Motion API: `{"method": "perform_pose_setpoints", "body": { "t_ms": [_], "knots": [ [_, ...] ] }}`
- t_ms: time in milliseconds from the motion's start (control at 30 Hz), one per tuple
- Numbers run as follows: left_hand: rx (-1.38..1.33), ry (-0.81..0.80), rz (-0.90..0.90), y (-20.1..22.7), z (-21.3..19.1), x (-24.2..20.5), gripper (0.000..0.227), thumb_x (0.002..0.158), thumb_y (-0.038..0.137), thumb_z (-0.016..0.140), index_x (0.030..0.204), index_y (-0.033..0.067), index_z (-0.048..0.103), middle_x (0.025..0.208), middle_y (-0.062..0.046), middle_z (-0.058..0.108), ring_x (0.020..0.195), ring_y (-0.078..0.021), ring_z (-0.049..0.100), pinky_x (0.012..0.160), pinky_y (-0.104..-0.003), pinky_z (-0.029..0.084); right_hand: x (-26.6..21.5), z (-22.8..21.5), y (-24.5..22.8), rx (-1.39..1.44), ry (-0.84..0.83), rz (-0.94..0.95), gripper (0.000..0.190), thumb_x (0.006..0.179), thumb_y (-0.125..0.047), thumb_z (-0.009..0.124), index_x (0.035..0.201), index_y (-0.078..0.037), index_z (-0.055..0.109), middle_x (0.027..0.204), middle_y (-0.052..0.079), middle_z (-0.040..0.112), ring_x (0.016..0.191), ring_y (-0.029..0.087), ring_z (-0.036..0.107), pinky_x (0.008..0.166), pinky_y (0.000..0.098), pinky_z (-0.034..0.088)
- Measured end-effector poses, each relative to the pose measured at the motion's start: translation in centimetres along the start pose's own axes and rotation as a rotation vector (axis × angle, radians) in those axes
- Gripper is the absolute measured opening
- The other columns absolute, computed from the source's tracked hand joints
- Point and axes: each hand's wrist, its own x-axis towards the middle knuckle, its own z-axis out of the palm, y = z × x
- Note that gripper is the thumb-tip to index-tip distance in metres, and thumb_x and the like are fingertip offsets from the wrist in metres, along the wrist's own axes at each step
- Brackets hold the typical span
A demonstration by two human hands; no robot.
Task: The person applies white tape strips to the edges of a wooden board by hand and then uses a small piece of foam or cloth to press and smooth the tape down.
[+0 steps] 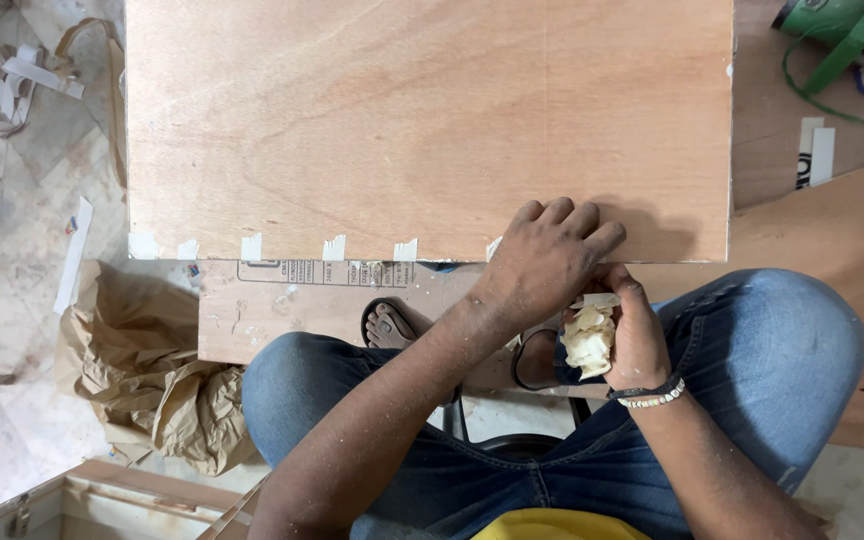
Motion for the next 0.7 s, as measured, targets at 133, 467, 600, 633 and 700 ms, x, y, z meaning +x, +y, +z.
{"method": "perform_pose_setpoints", "body": {
  "t_ms": [133, 467, 600, 633, 700],
  "knots": [
    [-0.046, 0.023, -0.014, -0.1, 0.0, -0.2, 0.043, 0.094, 0.041, 0.065, 0.128, 0.0156, 0.059, 0.115, -0.006, 0.062, 0.11, -0.0237, 0.06, 0.096, -0.042, 0.05, -0.5, 0.5, -0.2, 0.042, -0.034, 0.002, 0.043, 0.105, -0.048, 0.054, 0.115, -0.007, 0.061, 0.093, 0.006, 0.066, 0.074, 0.016, 0.068, 0.061, 0.032, 0.058],
    [-0.076, -0.037, -0.027, 0.3, -0.9, 0.1, 0.046, 0.093, 0.039, 0.068, 0.129, 0.0116, 0.061, 0.12, -0.008, 0.064, 0.114, -0.0266, 0.06, 0.097, -0.045, 0.047, -1.0, 0.7, -0.9, 0.011, -0.074, -0.028, 0.047, 0.102, -0.046, 0.059, 0.121, -0.003, 0.065, 0.091, 0.006, 0.065, 0.069, 0.012, 0.067, 0.056, 0.0272, 0.057],
    [-0.096, -0.133, -0.079, 0.5, -1.2, 0.4, 0.04, 0.092, 0.039, 0.069, 0.12, 0.0108, 0.064, 0.114, -0.008, 0.065, 0.11, -0.0266, 0.06, 0.095, -0.045, 0.047, -1.0, 0.7, -0.8, 0.015, -0.066, -0.033, 0.044, 0.101, -0.045, 0.06, 0.121, -0.006, 0.064, 0.091, 0.004, 0.063, 0.068, 0.012, 0.068, 0.057, 0.0279, 0.058],
    [-0.115, -0.163, -0.101, 0.5, -1.4, 0.4, 0.038, 0.093, 0.04, 0.069, 0.117, 0.0107, 0.065, 0.112, -0.007, 0.065, 0.109, -0.0261, 0.06, 0.095, -0.044, 0.047, -1.0, 0.6, -0.7, 0.027, -0.049, -0.034, 0.041, 0.101, -0.044, 0.061, 0.12, -0.008, 0.063, 0.092, 0.003, 0.063, 0.069, 0.012, 0.067, 0.057, 0.0283, 0.058],
    [-0.197, -0.173, -0.127, 0.2, -1.8, 0.4, 0.036, 0.094, 0.041, 0.069, 0.112, 0.0099, 0.066, 0.108, -0.007, 0.066, 0.105, -0.0249, 0.062, 0.094, -0.043, 0.048, -0.8, 0.5, -0.5, 0.05, -0.019, -0.036, 0.036, 0.102, -0.043, 0.062, 0.118, -0.011, 0.06, 0.093, 0.002, 0.063, 0.069, 0.012, 0.067, 0.058, 0.0289, 0.057]
  ]
}}
